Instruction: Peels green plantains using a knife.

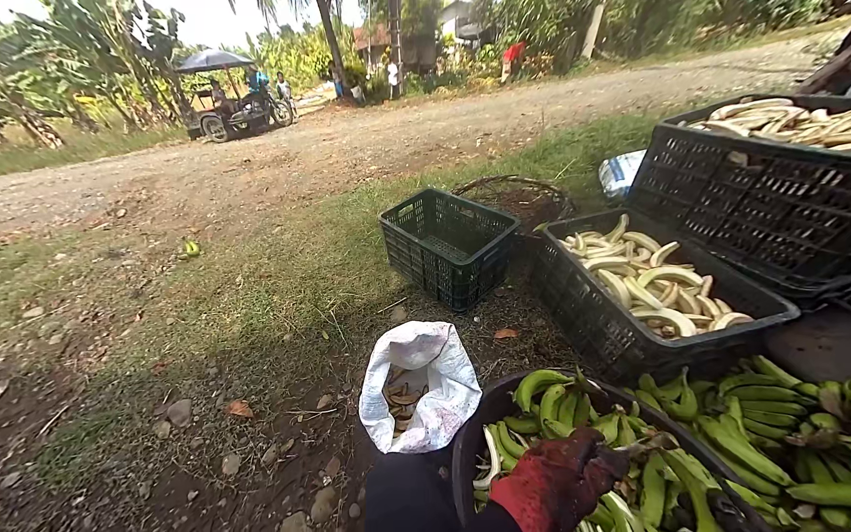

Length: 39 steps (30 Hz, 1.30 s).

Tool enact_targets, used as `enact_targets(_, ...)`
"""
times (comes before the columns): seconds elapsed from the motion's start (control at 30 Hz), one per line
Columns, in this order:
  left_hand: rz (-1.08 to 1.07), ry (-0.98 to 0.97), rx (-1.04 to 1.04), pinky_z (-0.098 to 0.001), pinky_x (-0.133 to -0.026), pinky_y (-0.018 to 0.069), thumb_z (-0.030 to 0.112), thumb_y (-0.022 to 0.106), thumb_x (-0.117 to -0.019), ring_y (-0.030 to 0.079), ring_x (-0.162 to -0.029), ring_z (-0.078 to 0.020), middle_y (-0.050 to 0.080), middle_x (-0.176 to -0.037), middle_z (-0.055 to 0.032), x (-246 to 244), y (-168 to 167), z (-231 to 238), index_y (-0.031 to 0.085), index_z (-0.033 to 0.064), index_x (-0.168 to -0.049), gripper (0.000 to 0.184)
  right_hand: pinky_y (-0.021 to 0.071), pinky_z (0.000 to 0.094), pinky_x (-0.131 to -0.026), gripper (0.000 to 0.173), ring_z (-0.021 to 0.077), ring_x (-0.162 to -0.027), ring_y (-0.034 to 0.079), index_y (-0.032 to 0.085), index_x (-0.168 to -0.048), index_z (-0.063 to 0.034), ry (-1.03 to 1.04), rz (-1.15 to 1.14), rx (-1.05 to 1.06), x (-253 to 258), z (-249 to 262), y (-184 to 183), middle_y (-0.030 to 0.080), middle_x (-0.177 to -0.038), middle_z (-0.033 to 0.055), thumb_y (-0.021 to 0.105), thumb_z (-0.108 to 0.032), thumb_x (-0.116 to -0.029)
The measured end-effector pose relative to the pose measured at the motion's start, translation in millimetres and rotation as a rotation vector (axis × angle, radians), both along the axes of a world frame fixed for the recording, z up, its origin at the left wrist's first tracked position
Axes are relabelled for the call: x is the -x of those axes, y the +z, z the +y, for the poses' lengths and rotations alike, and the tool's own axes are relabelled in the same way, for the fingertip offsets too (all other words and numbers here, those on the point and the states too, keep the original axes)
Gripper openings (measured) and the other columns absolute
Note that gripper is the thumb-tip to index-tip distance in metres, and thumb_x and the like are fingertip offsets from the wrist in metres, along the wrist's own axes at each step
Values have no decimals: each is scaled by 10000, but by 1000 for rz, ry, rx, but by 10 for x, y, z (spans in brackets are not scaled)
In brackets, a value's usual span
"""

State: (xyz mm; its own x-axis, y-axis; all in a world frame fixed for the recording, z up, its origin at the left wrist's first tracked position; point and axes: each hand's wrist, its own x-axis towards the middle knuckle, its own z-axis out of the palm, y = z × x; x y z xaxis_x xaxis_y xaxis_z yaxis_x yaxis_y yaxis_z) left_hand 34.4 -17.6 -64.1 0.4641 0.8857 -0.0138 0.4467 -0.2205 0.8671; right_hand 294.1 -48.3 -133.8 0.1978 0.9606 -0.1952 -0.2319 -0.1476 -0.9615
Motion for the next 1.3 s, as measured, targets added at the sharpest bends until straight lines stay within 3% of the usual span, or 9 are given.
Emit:
enact_targets(0.07,46,5,54,-537,-992,557,502,426,-1075,706,-1098,-248,696,-1262,-114,-14,-1,-23,408,205,-1563,571,594,374,-691,521,165,-795,673,337,-1529,-192,42,76,-38,11,56,51,653,-1006,23,446,-412,-1069)
enact_targets(0.17,76,2,116,-568,-937,574,572,418,-1056,732,-1009,-270,722,-1195,-124,-28,16,-50,291,275,-1622,651,594,383,-774,546,169,-868,674,314,-1561,-136,52,-62,-112,12,94,171,653,-1103,57,426,-377,-1084)
enact_targets(0.27,7,2,143,-542,-911,588,562,391,-1069,732,-975,-261,710,-1207,-125,-43,64,-62,357,268,-1597,605,540,347,-984,529,125,-1141,632,408,-1541,-112,13,-355,-141,-29,114,284,584,-1395,85,484,-323,-1062)
enact_targets(0.33,-45,7,168,-524,-889,601,543,373,-1077,731,-965,-245,703,-1217,-111,-46,88,-53,410,268,-1564,560,528,363,-1004,534,133,-1180,618,424,-1543,-140,22,-440,-139,-67,125,340,550,-1453,98,501,-334,-1051)
enact_targets(0.4,-79,8,168,-507,-881,601,532,369,-1083,725,-965,-231,701,-1209,-100,-58,113,-42,469,263,-1518,521,575,378,-898,527,148,-1062,660,397,-1561,-174,29,-396,-131,-82,142,402,586,-1396,85,459,-344,-1066)
enact_targets(0.53,-69,-20,111,-471,-927,586,510,393,-1084,704,-1034,-193,691,-1237,-68,-143,128,-17,534,250,-1469,485,582,339,-604,504,165,-760,676,427,-1526,-243,-17,-162,-93,-38,202,500,682,-1082,36,381,-461,-1074)
enact_targets(0.73,13,-29,23,-442,-945,589,521,428,-1073,699,-1060,-147,698,-1244,-26,-363,89,-18,556,272,-1463,481,555,301,-502,457,148,-592,627,580,-1271,-115,-108,41,35,114,176,855,651,-795,52,315,-449,-1108)
enact_targets(0.93,127,-183,-135,-434,-1075,517,515,418,-1076,651,-1202,-136,693,-1295,-10,-470,-20,-38,568,259,-1465,490,602,340,-676,451,173,-758,674,534,-1375,-78,-41,196,-56,-104,156,677,687,-947,94,311,-376,-1119)
enact_targets(1.3,116,-315,-85,-430,-1067,518,453,457,-1076,648,-1197,-137,684,-1299,-4,-417,-3,-147,564,301,-1460,427,558,288,-544,479,176,-686,662,494,-1465,-161,14,184,102,-141,165,704,696,-999,110,281,-417,-1120)
